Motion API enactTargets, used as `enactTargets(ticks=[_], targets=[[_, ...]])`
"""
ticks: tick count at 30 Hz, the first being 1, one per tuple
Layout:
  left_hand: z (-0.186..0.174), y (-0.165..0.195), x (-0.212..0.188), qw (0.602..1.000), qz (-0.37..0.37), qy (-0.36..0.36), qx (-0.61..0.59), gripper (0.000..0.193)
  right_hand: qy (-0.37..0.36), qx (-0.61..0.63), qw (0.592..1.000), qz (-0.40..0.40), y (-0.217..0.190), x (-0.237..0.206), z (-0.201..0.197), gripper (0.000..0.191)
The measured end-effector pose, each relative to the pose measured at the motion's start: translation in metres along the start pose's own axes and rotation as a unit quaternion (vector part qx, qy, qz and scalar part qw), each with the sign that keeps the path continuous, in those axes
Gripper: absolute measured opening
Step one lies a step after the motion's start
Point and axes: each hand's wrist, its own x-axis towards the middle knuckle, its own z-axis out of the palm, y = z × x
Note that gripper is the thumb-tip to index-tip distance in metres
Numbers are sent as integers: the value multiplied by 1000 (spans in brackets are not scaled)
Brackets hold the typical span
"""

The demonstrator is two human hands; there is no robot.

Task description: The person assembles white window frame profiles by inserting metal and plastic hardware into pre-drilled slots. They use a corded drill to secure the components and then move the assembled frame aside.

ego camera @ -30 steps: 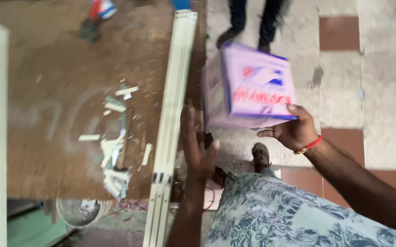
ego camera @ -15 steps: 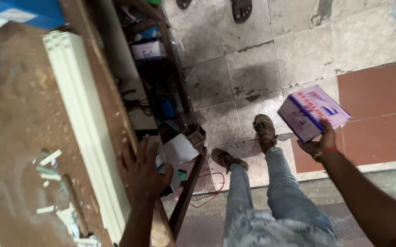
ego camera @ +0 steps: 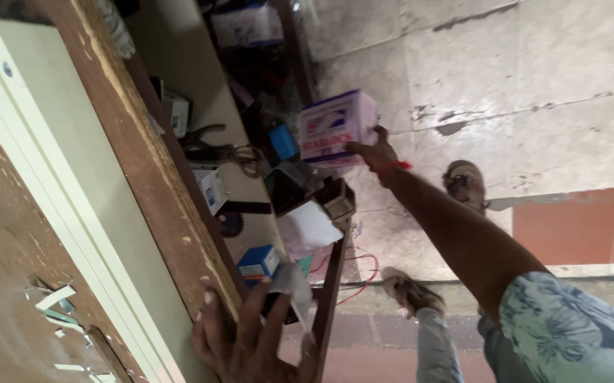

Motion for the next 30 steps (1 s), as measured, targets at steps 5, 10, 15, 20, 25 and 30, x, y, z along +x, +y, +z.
enactTargets(ticks=[5,10,15,20,25,30], targets=[[38,-52,-31,988,113,-36,99,41,-32,-73,995,-65,-14,53,117,119],[49,-52,-9,984,153,3,87,48,-66,-376,894,-236,27,74,211,112],[10,-18,5,993,90,49,50,51,-116,-498,784,-353,91,13,118,74],[-6,-2,5,998,29,38,-50,42,18,-353,916,-189,130,-79,-87,52],[-32,6,10,991,22,79,-109,47,380,-185,904,-65,94,-160,-239,48],[-37,4,-3,998,-1,6,-66,41,452,-94,862,-208,14,-234,-294,44]])
